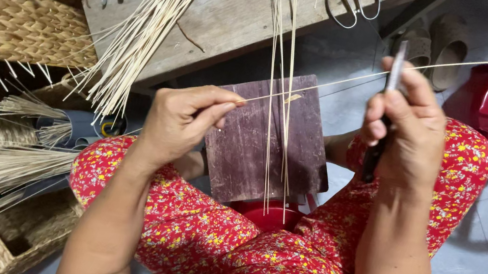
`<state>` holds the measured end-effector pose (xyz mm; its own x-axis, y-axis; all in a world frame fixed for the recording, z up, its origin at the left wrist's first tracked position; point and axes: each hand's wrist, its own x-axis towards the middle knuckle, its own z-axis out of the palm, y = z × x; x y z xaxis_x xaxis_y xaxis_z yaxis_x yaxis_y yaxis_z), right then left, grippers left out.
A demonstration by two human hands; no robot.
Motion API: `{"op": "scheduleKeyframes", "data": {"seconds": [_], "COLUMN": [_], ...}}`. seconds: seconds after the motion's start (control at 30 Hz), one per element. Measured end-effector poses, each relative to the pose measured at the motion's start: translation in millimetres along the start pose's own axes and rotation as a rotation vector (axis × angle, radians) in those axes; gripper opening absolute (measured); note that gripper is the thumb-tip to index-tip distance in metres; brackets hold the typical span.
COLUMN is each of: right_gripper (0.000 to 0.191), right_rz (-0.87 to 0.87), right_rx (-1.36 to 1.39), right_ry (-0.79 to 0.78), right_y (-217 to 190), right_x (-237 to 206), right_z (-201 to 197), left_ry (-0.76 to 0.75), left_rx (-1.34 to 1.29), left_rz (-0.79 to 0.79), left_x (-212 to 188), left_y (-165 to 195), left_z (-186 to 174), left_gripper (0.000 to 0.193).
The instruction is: The person sits on the floor and shaves thin strips off long bamboo sticks with a knife, drawing the blade along the stick over a small wooden board. They set finished sticks aside and pick up new sticks from the pile, repeating the shaving on each stick.
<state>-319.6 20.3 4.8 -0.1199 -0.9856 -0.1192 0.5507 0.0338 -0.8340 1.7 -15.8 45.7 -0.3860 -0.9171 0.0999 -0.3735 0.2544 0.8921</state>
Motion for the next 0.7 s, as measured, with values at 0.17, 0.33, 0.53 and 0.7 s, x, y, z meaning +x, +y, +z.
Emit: {"op": "scheduleKeyframes", "data": {"seconds": [0.17,0.33,0.53,0.7], "right_gripper": [0.03,0.029,0.045,0.048], "right_rz": [-0.119,-0.239,-0.087,0.132], "right_rx": [0.017,0.058,-0.194,-0.2], "right_ry": [0.08,0.124,-0.024,-0.288], "right_y": [-15.1,-30.9,-1.3,34.9], "right_x": [-2.6,0.5,-17.0,-19.2], "right_z": [-32.9,-42.7,11.9,50.0], "left_ry": [0.007,0.067,0.098,0.0], "left_rx": [0.013,0.016,0.013,-0.011], "left_rz": [-0.009,-0.014,-0.038,-0.027], "left_x": [-4.8,-4.9,0.8,5.8], "left_y": [-1.0,-3.8,0.5,7.2], "left_z": [-14.2,-20.5,0.4,17.7], "left_gripper": [0.014,0.015,0.015,0.016]}}
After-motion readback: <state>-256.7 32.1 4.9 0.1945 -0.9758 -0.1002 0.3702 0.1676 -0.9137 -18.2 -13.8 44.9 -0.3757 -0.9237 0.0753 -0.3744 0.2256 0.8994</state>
